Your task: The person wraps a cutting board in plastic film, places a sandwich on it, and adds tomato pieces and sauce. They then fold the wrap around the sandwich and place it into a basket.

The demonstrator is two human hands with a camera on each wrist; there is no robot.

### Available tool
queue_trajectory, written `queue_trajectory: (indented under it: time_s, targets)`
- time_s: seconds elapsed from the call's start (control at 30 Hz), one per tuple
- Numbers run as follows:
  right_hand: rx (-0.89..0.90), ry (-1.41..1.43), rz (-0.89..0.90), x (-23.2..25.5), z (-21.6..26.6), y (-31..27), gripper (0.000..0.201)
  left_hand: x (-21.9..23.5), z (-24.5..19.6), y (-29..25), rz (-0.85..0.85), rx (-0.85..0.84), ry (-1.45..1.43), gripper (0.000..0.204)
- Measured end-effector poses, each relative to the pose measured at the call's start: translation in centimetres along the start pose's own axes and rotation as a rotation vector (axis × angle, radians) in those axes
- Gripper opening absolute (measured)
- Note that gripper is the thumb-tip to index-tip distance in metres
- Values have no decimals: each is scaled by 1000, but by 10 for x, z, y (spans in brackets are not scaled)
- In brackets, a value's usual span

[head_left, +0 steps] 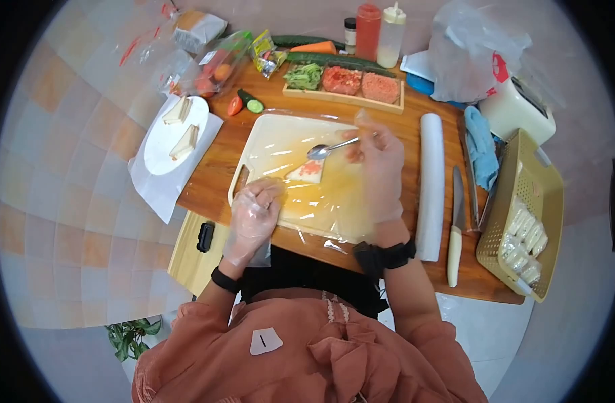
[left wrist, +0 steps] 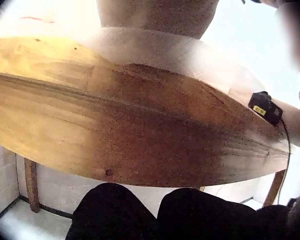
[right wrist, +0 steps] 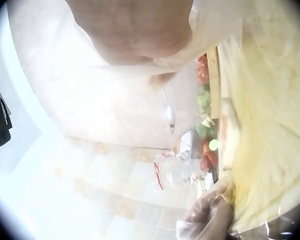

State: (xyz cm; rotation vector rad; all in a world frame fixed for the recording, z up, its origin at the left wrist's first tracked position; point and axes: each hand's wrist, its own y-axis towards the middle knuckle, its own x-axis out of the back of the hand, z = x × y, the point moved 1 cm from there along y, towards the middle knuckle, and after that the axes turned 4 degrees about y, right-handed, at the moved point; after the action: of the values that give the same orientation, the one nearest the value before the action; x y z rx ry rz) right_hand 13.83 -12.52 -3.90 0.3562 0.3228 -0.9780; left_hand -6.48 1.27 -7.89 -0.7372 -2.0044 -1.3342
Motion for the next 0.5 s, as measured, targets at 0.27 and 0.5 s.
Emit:
queue_trajectory:
  time_s: [0.27, 0.5]
  targets:
    - [-68, 47, -73, 3, -7, 6, 19, 2, 0, 2, -1, 14, 3, 17]
    - [-25, -2, -95, 15, -28, 18, 23, 17, -11, 9, -76, -36, -78, 19]
